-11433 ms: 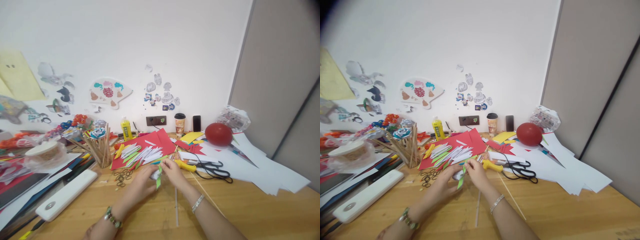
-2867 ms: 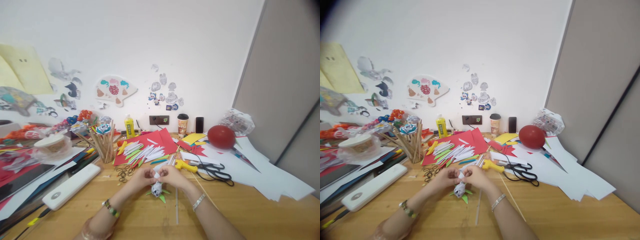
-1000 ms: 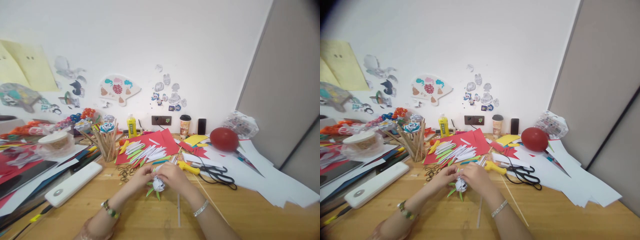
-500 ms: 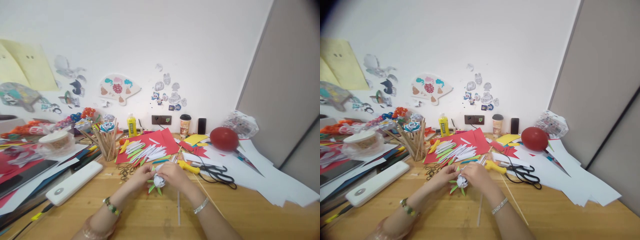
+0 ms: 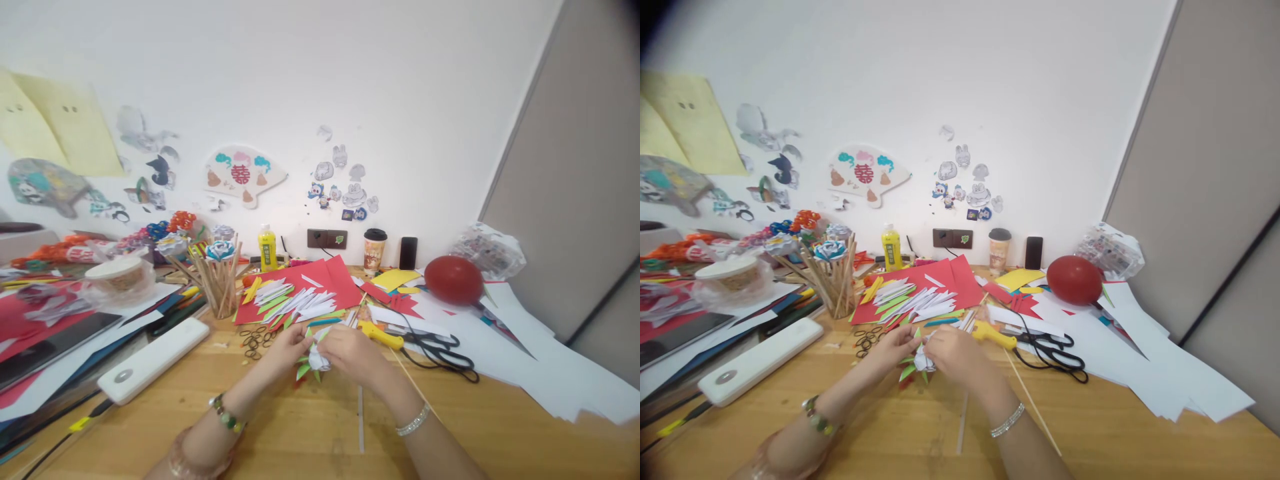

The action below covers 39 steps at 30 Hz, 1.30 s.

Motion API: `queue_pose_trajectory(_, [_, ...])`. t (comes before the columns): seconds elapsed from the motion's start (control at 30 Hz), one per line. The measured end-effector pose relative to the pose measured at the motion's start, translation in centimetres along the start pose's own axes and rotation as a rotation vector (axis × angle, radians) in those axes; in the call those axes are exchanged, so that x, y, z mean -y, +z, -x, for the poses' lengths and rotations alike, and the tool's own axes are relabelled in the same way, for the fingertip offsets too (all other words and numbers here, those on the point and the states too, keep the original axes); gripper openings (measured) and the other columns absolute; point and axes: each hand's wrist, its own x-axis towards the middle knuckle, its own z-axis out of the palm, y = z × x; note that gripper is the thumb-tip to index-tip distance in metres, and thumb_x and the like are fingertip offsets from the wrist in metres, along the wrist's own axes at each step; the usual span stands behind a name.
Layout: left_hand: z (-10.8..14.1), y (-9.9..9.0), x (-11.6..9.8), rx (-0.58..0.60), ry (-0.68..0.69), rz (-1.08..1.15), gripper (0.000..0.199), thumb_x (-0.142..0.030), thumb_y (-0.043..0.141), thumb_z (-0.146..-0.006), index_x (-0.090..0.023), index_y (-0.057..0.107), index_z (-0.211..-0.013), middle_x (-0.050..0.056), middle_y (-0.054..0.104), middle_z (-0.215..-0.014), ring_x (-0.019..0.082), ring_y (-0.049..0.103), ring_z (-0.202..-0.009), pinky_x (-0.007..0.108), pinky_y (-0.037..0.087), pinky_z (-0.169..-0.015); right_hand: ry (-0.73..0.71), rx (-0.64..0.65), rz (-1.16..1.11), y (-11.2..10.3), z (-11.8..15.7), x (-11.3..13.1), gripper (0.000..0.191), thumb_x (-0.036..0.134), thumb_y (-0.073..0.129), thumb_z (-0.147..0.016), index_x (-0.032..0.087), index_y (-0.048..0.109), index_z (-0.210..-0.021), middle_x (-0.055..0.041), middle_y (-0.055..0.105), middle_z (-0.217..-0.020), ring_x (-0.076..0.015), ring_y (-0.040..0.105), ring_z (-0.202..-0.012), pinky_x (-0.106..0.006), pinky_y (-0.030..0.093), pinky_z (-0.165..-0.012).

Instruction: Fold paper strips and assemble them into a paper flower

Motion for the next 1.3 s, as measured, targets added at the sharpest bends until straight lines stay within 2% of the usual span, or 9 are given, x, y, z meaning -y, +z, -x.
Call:
queue_pose_trajectory(0.17, [-0.1, -0.4, -0.1, -0.028, 0.023, -0.019, 0.042, -0.053, 0.067, -0.057, -0.016, 0.047, -0.063, -0.005, 0.048, -0.057, 0.010, 0.045, -0.054, 0.022, 0.035, -0.053, -0.020, -0.019, -0.085, -0.1, 0.2, 0.0, 0.021, 0.012, 0.043, -0.087, 0.018, 0.060, -0.076, -0.0048, 0.064, -0.079, -0.0153, 0.055, -0.079, -0.027, 0.045, -0.073])
queue_pose_trajectory(0.3, [-0.7, -1.0, 0.0, -0.147, 0.099, -0.110, 0.039, -0.050, 0.064, -0.059, -0.019, 0.042, -0.060, -0.007, 0.040, -0.052, 0.009, 0.038, -0.050, 0.021, 0.030, -0.049, -0.025, -0.062, -0.138, -0.4, 0.2, 0.4, 0.018, 0.011, 0.044, -0.086, 0.018, 0.060, -0.080, -0.0067, 0.065, -0.088, -0.0163, 0.055, -0.087, -0.028, 0.045, -0.077])
queue_pose_trajectory(0.4, [-0.8, -0.6, 0.1, -0.166, 0.164, -0.187, 0.032, -0.045, 0.060, -0.064, -0.019, 0.041, -0.060, -0.007, 0.038, -0.052, 0.009, 0.036, -0.050, 0.021, 0.030, -0.049, 0.110, -0.173, -0.163, -0.1, -0.2, 1.1, 0.014, 0.015, 0.046, -0.084, 0.018, 0.059, -0.081, -0.0052, 0.064, -0.080, -0.0170, 0.055, -0.080, -0.030, 0.044, -0.075])
queue_pose_trajectory(0.53, [-0.4, 0.4, 0.4, -0.187, 0.238, -0.262, 0.022, -0.036, 0.055, -0.070, -0.020, 0.043, -0.063, -0.006, 0.042, -0.055, 0.012, 0.040, -0.054, 0.022, 0.032, -0.051, 0.377, -0.337, -0.210, 1.2, -0.9, 2.0, 0.010, 0.021, 0.055, -0.080, 0.019, 0.061, -0.088, -0.0064, 0.064, -0.087, -0.0201, 0.054, -0.085, -0.033, 0.044, -0.076])
queue_pose_trajectory(0.63, [-0.2, 0.8, 0.4, -0.209, 0.257, -0.249, 0.021, -0.035, 0.054, -0.072, -0.020, 0.042, -0.063, -0.005, 0.043, -0.055, 0.012, 0.040, -0.053, 0.022, 0.032, -0.050, 0.451, -0.424, -0.254, 2.3, -1.1, 2.1, 0.008, 0.020, 0.059, -0.078, 0.020, 0.064, -0.084, -0.0069, 0.066, -0.089, -0.0212, 0.055, -0.088, -0.036, 0.044, -0.077])
queue_pose_trajectory(0.8, [0.0, 0.7, 0.3, -0.235, 0.274, -0.167, 0.026, -0.041, 0.054, -0.073, -0.020, 0.040, -0.064, -0.006, 0.041, -0.057, 0.011, 0.041, -0.055, 0.022, 0.034, -0.052, 0.422, -0.497, -0.330, 2.5, -0.8, 2.1, 0.008, 0.017, 0.059, -0.078, 0.021, 0.064, -0.077, -0.0047, 0.067, -0.095, -0.0200, 0.055, -0.092, -0.037, 0.044, -0.081])
queue_pose_trajectory(1.03, [0.1, 1.0, -0.2, -0.257, 0.272, -0.122, 0.030, -0.046, 0.056, -0.071, -0.020, 0.044, -0.064, -0.005, 0.045, -0.060, 0.012, 0.044, -0.058, 0.023, 0.038, -0.055, 0.329, -0.508, -0.240, 2.6, -0.7, 2.0, 0.020, 0.015, 0.051, -0.082, 0.023, 0.065, -0.094, -0.0063, 0.066, -0.101, -0.0192, 0.056, -0.093, -0.038, 0.046, -0.080])
queue_pose_trajectory(1.2, [0.1, 1.0, -0.4, -0.263, 0.243, -0.024, 0.036, -0.051, 0.060, -0.066, -0.019, 0.045, -0.063, -0.004, 0.047, -0.058, 0.012, 0.045, -0.057, 0.023, 0.039, -0.054, 0.270, -0.483, -0.181, 2.6, -0.6, 2.0, 0.017, 0.018, 0.051, -0.084, 0.023, 0.066, -0.089, -0.0049, 0.068, -0.097, -0.0189, 0.056, -0.087, -0.037, 0.047, -0.077])
queue_pose_trajectory(1.3, [0.0, 0.8, -0.4, -0.272, 0.222, 0.009, 0.037, -0.052, 0.061, -0.066, -0.019, 0.044, -0.064, -0.005, 0.047, -0.058, 0.011, 0.045, -0.056, 0.022, 0.038, -0.053, 0.284, -0.520, -0.208, 2.3, -0.5, 1.9, 0.017, 0.020, 0.053, -0.084, 0.024, 0.066, -0.094, -0.0048, 0.068, -0.099, -0.0191, 0.056, -0.090, -0.038, 0.047, -0.079])
